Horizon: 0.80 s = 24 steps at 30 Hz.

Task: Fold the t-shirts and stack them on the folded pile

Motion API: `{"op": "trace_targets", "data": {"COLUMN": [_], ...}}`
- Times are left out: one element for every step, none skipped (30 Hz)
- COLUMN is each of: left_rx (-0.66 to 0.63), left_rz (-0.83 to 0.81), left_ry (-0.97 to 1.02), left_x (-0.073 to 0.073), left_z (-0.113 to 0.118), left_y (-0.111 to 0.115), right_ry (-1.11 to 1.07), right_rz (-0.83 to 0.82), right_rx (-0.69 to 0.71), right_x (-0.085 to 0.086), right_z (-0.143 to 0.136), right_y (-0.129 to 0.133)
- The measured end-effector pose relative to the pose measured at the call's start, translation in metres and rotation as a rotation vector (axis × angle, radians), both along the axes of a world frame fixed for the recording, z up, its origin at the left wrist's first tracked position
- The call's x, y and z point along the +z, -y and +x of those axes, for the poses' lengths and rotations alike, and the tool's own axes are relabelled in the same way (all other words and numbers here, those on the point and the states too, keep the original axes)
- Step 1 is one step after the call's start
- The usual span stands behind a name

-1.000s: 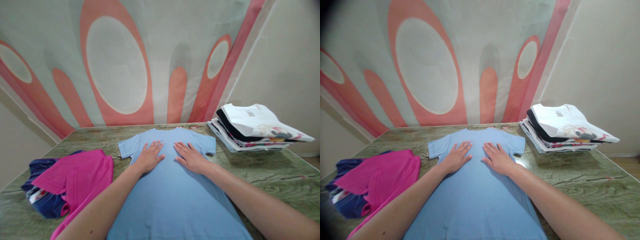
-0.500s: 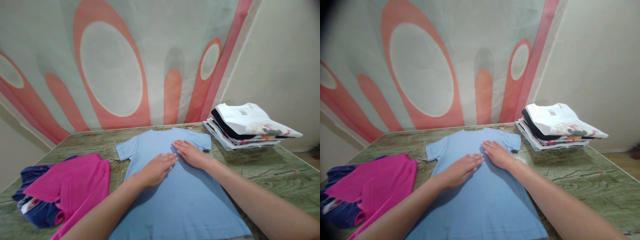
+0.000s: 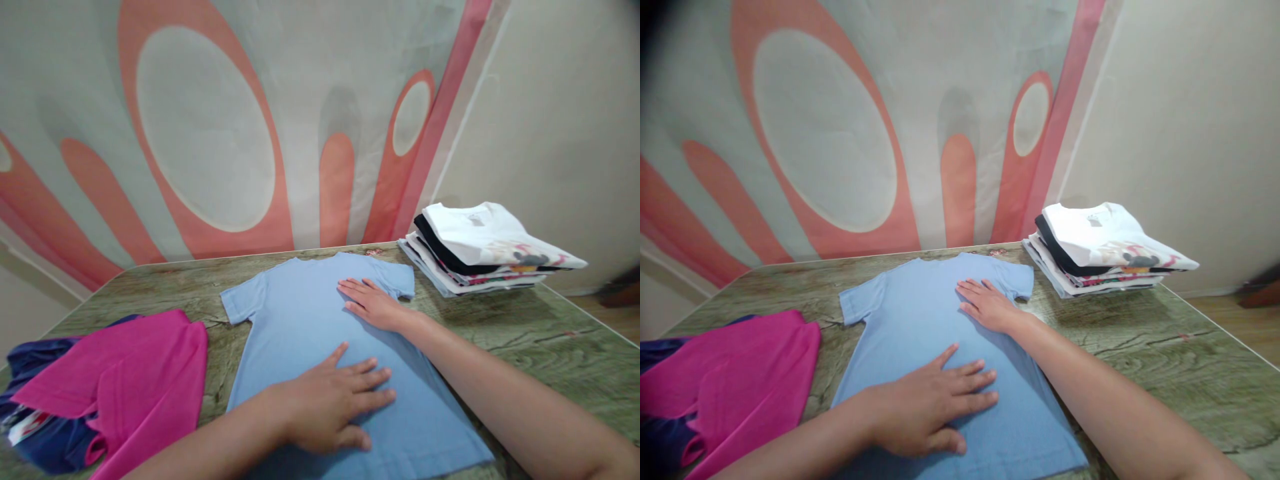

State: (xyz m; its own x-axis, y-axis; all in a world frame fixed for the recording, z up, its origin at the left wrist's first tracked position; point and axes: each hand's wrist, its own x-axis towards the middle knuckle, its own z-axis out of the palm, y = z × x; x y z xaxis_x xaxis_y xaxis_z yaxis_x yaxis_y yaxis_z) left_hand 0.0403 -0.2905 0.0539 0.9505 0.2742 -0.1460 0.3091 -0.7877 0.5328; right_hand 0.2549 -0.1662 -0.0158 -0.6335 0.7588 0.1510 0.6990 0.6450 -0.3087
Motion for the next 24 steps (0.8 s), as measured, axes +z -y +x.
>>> {"op": "trace_targets", "data": {"left_rx": [-0.078, -0.155, -0.202, -0.199, -0.141, -0.049, 0.049, 0.123, 0.154, 0.148, 0.117, 0.072, 0.021, -0.03, -0.062, -0.048, 0.014, 0.112, 0.217, 0.302, 0.356, 0.378, 0.383, 0.384], "left_rz": [-0.074, -0.154, -0.225, -0.268, -0.27, -0.23, -0.162, -0.088, -0.031, -0.004, -0.006, -0.03, -0.072, -0.125, -0.175, -0.202, -0.19, -0.138, -0.057, 0.035, 0.119, 0.181, 0.224, 0.255], "left_ry": [0.008, 0.014, 0.027, 0.049, 0.078, 0.106, 0.123, 0.124, 0.111, 0.094, 0.085, 0.087, 0.098, 0.111, 0.126, 0.142, 0.153, 0.154, 0.14, 0.11, 0.066, 0.014, -0.034, -0.068], "left_x": [0.006, 0.012, 0.016, 0.018, 0.018, 0.017, 0.013, 0.009, 0.005, 0.001, -0.002, -0.003, -0.003, -0.002, -0.001, -0.001, -0.001, -0.003, -0.006, -0.01, -0.015, -0.02, -0.025, -0.029], "left_z": [0.002, 0.003, 0.005, 0.005, 0.006, 0.007, 0.007, 0.007, 0.007, 0.007, 0.008, 0.008, 0.008, 0.009, 0.008, 0.007, 0.006, 0.003, -0.001, -0.006, -0.011, -0.017, -0.022, -0.026], "left_y": [0.005, 0.009, 0.01, 0.009, 0.006, 0.002, -0.003, -0.007, -0.01, -0.011, -0.011, -0.009, -0.007, -0.005, -0.004, -0.005, -0.008, -0.014, -0.021, -0.029, -0.038, -0.046, -0.053, -0.059], "right_ry": [0.0, -0.001, -0.002, -0.005, -0.008, -0.011, -0.014, -0.019, -0.024, -0.03, -0.036, -0.04, -0.042, -0.042, -0.04, -0.038, -0.036, -0.034, -0.032, -0.032, -0.033, -0.034, -0.035, -0.036], "right_rz": [-0.001, -0.003, -0.004, -0.005, -0.005, -0.005, -0.005, -0.004, -0.004, -0.003, -0.003, -0.003, -0.002, -0.002, -0.002, -0.001, -0.002, -0.003, -0.002, 0.001, 0.006, 0.013, 0.021, 0.03], "right_rx": [0.001, 0.001, 0.002, 0.003, 0.004, 0.005, 0.005, 0.003, 0.001, 0.0, 0.0, 0.002, 0.005, 0.007, 0.008, 0.008, 0.007, 0.007, 0.006, 0.005, 0.004, 0.003, 0.003, 0.003], "right_x": [0.0, 0.0, 0.0, -0.001, -0.001, -0.001, 0.0, 0.0, 0.0, 0.0, 0.0, 0.0, 0.0, 0.0, -0.001, -0.001, -0.001, -0.001, -0.001, -0.001, -0.001, -0.001, -0.002, -0.002], "right_z": [0.0, 0.0, 0.0, 0.0, 0.001, 0.001, 0.001, 0.001, 0.001, 0.001, 0.001, 0.001, 0.002, 0.002, 0.002, 0.002, 0.002, 0.002, 0.001, 0.001, 0.001, 0.001, 0.001, 0.002], "right_y": [0.0, 0.0, 0.0, -0.001, -0.001, -0.001, -0.001, -0.001, 0.0, 0.0, 0.0, 0.0, 0.0, 0.0, -0.001, -0.001, -0.001, -0.001, -0.001, -0.001, -0.001, -0.001, 0.0, 0.0]}}
